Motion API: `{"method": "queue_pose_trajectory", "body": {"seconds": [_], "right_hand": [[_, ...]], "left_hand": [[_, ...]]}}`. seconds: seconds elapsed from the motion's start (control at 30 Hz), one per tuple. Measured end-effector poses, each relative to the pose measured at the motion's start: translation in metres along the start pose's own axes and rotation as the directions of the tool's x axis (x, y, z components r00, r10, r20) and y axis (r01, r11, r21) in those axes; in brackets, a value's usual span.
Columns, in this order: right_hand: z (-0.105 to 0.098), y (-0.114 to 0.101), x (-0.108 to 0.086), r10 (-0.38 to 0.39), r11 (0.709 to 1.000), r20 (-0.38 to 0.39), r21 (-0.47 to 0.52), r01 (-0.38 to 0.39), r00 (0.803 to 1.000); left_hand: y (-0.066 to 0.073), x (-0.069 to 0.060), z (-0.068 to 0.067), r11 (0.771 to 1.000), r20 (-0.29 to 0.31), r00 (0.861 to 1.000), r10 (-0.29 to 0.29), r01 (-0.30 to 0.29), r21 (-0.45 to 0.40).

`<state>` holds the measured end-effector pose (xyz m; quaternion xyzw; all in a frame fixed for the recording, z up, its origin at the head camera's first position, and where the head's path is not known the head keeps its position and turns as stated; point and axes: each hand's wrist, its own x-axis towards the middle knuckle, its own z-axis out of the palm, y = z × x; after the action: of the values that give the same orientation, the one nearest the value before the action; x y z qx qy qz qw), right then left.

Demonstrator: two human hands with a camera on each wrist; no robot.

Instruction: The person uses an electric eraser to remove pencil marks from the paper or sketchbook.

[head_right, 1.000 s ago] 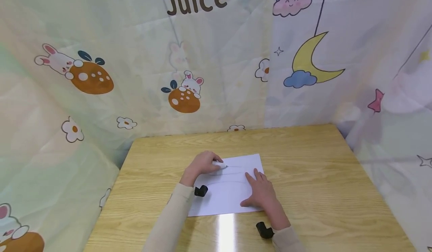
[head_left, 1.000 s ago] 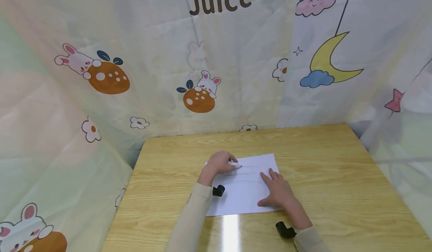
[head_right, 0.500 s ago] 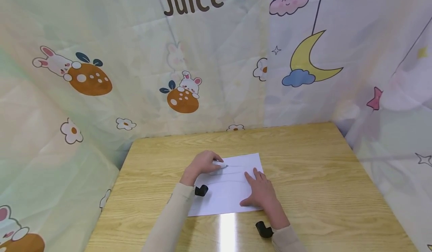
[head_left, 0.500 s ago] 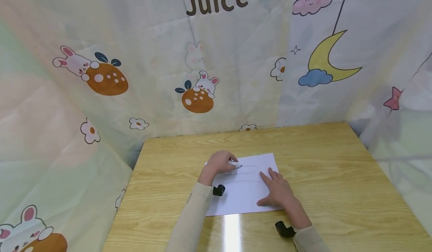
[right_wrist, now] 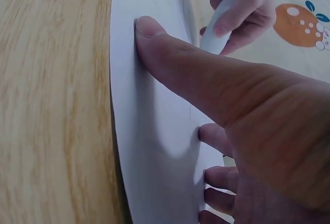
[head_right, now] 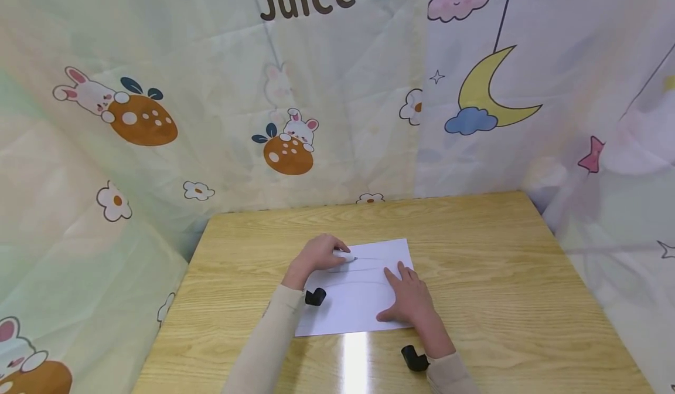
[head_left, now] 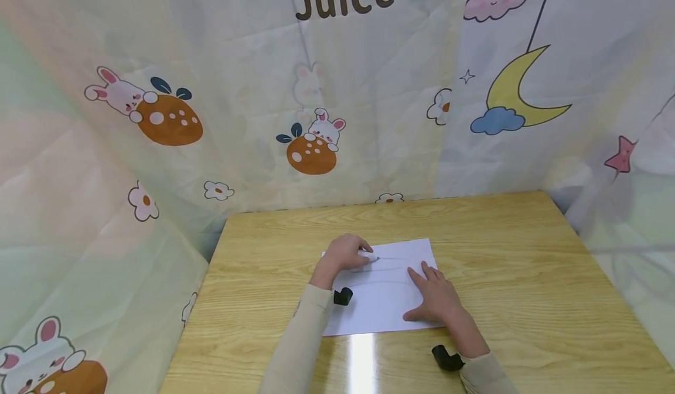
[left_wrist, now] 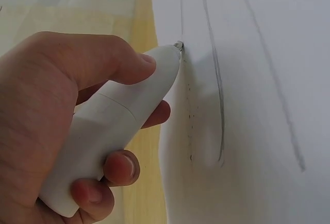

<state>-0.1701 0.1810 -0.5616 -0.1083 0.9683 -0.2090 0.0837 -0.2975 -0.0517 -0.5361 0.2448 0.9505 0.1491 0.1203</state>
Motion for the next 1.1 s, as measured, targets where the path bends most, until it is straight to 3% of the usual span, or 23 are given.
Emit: {"method": "queue_pose_trajectory", "body": {"seconds": [0.17, 0.43, 1.1], "right_hand": [[0.001, 0.0, 0.0, 0.0, 1.0, 0.007, 0.001, 0.0, 1.0], [0.005, 0.004, -0.001, 0.013, 1.0, 0.019, 0.003, -0.013, 1.0], [0.004, 0.005, 0.0, -0.018, 1.0, -0.005, -0.002, 0.018, 1.0]], "left_hand": [[0.006, 0.001, 0.001, 0.999, 0.01, 0.999, 0.045, -0.045, -0.007], [0.007, -0.003, 0.0, 1.0, 0.03, 0.999, 0.014, -0.014, -0.001], [0.01, 0.005, -0.001, 0.999, 0.028, 0.999, 0.041, -0.041, 0.019]]}}
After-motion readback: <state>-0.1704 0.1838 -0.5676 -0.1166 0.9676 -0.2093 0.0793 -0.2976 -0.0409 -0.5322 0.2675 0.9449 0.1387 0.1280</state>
